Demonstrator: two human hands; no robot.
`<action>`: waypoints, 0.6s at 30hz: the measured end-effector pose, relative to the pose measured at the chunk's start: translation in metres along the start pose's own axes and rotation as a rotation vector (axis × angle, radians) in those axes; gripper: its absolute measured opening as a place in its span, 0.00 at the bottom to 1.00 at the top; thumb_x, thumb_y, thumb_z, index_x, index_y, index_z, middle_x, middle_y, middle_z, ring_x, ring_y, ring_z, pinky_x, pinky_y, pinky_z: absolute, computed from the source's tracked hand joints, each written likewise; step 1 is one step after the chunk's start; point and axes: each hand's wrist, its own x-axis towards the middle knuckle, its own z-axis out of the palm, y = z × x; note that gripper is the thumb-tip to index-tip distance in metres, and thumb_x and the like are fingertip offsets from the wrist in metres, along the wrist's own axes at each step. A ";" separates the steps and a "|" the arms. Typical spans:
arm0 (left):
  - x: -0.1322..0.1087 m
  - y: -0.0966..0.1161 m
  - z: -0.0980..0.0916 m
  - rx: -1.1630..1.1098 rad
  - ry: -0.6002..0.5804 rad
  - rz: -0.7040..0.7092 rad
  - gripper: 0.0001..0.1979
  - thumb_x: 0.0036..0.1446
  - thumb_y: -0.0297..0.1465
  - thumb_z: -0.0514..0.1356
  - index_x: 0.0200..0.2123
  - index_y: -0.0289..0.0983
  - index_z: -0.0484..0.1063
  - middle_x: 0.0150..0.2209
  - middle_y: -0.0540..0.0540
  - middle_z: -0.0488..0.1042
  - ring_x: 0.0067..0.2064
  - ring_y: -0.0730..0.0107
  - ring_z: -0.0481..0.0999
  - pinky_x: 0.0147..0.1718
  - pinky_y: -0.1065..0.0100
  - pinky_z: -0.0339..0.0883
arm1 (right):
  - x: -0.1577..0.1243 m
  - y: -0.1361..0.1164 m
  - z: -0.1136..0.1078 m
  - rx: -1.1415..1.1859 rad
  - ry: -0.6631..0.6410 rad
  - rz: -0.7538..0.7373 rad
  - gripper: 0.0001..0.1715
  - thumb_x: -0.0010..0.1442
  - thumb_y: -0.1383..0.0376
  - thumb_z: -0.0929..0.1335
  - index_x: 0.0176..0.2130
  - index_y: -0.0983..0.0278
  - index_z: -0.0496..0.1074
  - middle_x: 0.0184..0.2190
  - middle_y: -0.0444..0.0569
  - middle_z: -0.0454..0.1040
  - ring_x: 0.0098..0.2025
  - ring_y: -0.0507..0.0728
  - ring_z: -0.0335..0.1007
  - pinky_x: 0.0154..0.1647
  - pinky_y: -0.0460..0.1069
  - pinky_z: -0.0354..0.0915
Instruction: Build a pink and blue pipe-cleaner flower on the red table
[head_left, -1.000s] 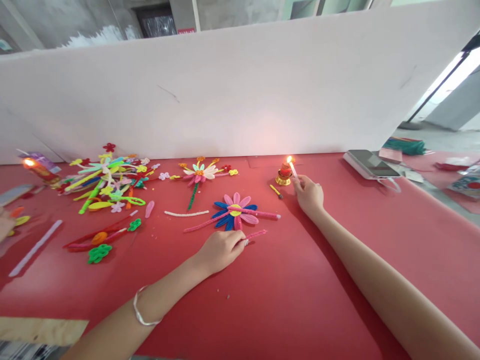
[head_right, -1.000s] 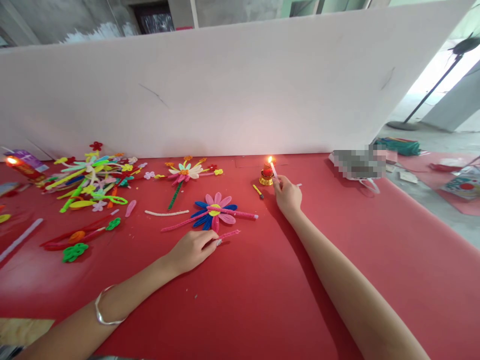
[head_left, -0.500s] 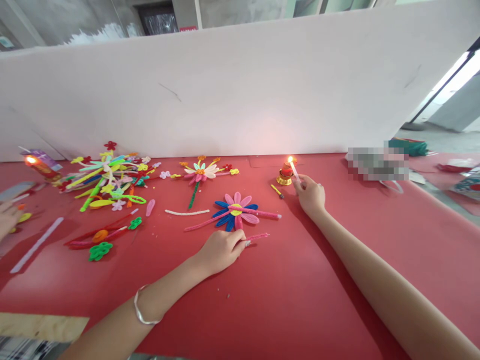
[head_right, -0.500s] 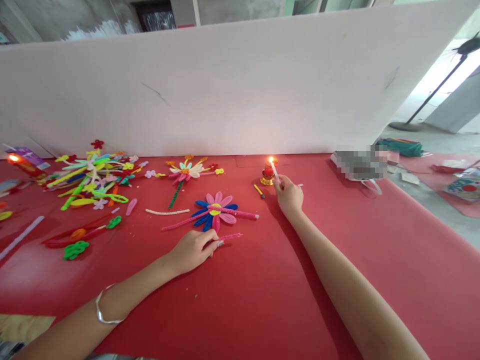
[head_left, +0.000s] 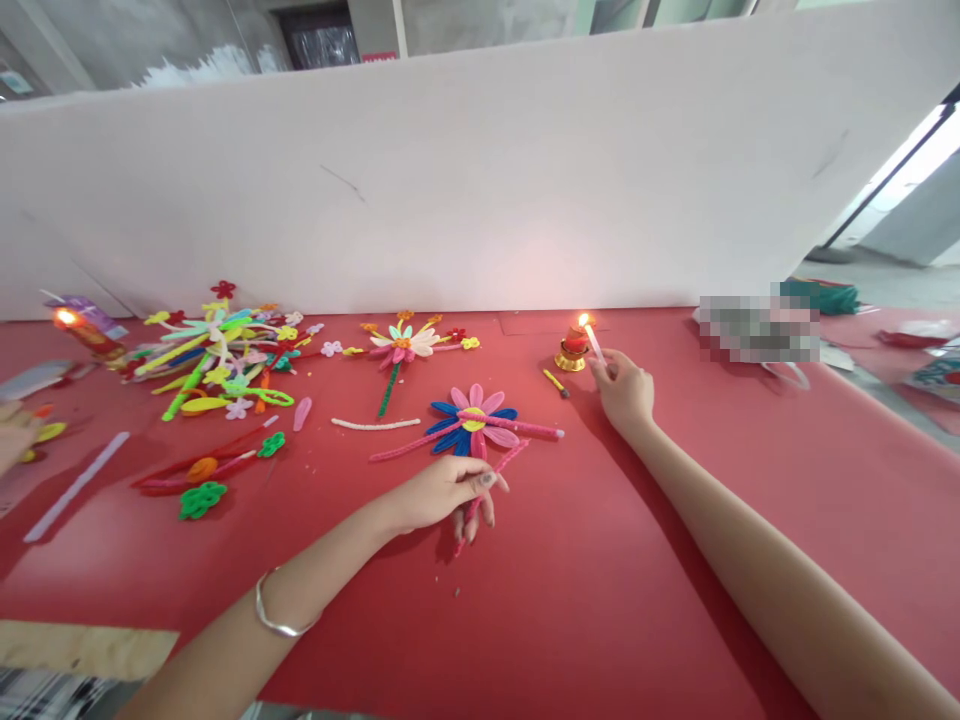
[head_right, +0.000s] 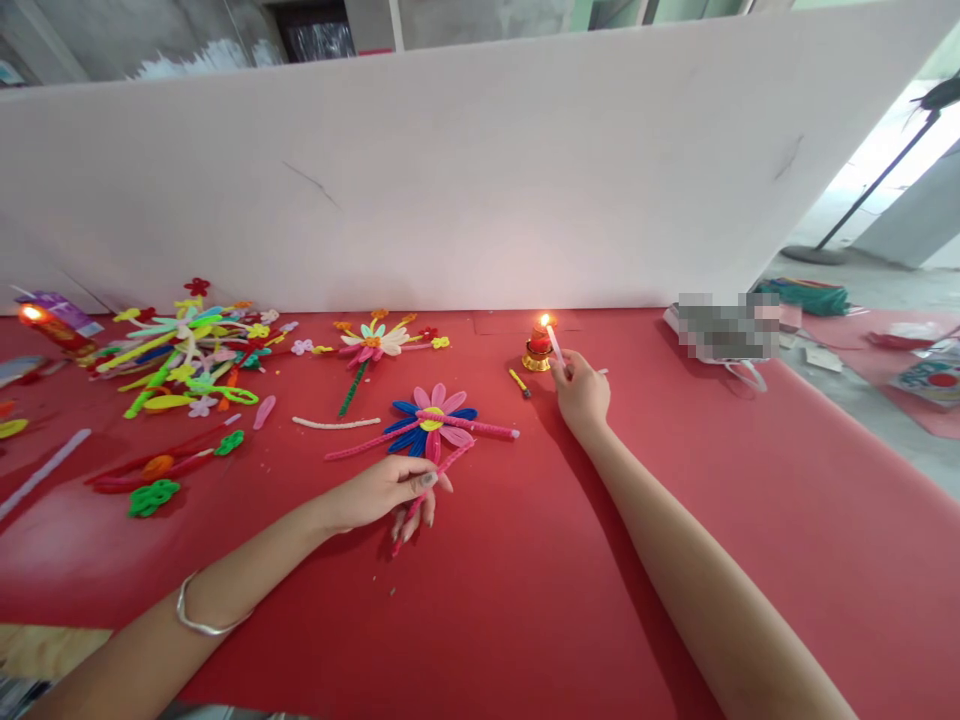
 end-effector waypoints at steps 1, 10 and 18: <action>-0.001 0.000 -0.001 -0.030 -0.031 -0.007 0.18 0.57 0.44 0.54 0.38 0.33 0.66 0.25 0.49 0.71 0.20 0.75 0.71 0.17 0.75 0.64 | 0.000 0.000 0.000 0.006 -0.001 0.000 0.25 0.58 0.50 0.59 0.43 0.63 0.72 0.17 0.43 0.66 0.21 0.53 0.59 0.27 0.47 0.53; 0.002 -0.005 -0.004 -0.125 -0.083 -0.012 0.14 0.55 0.40 0.58 0.33 0.36 0.60 0.25 0.49 0.71 0.22 0.68 0.76 0.15 0.76 0.63 | 0.000 0.000 0.001 0.030 -0.004 -0.008 0.25 0.57 0.50 0.59 0.42 0.63 0.72 0.15 0.41 0.64 0.20 0.52 0.58 0.26 0.46 0.52; 0.005 -0.010 -0.005 -0.124 -0.051 -0.003 0.13 0.54 0.38 0.59 0.31 0.36 0.60 0.25 0.51 0.71 0.20 0.69 0.75 0.14 0.76 0.64 | -0.001 -0.001 -0.001 0.039 -0.020 -0.006 0.24 0.58 0.50 0.59 0.42 0.63 0.72 0.16 0.42 0.66 0.20 0.52 0.59 0.28 0.47 0.54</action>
